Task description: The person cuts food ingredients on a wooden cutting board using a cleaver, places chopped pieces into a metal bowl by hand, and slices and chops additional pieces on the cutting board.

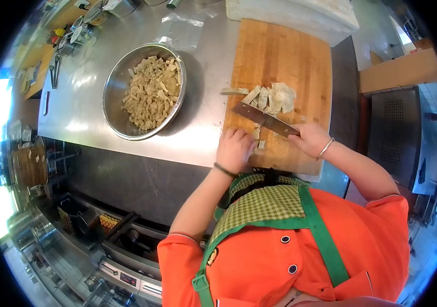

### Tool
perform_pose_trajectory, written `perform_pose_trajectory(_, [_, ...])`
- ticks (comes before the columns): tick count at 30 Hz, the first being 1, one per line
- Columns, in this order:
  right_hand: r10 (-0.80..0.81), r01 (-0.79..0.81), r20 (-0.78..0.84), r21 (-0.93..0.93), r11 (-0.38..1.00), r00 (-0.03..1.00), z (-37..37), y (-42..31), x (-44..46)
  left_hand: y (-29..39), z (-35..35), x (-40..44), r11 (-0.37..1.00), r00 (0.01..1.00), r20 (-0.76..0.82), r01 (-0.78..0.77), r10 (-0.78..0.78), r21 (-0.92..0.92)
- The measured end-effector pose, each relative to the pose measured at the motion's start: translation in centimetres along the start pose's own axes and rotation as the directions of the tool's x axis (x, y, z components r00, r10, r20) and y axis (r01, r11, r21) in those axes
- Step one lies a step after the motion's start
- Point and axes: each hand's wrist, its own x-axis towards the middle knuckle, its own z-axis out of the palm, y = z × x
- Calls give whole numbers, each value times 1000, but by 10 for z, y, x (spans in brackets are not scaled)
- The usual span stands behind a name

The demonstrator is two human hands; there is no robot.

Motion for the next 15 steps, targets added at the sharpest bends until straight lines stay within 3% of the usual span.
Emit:
perform_pose_trajectory(1, [14,-13,-22,19,1000,1000,0,2,-3,-3,5,5,999,997,75,1,-4,41])
perform_pose_trajectory(6, [-7,9,-85,21,1000,996,4,7,-11,-7,15,15,987,989,147,-31,7,159])
perform_pose_trajectory(8, [16,-12,-101,44,999,995,7,9,-13,-8,18,15,995,1000,-5,-13,13,103])
perform_pose_trajectory(12, [65,-58,-81,85,995,995,12,14,-17,8,16,8,993,994,-44,-92,95,76])
perform_pose_trajectory(14, [60,-52,-73,109,993,996,13,13,-19,6,22,8,995,989,-123,83,-76,52])
perform_pose_trajectory(15, [57,-51,-64,96,994,996,13,12,-20,3,22,7,995,989,-125,82,-75,54])
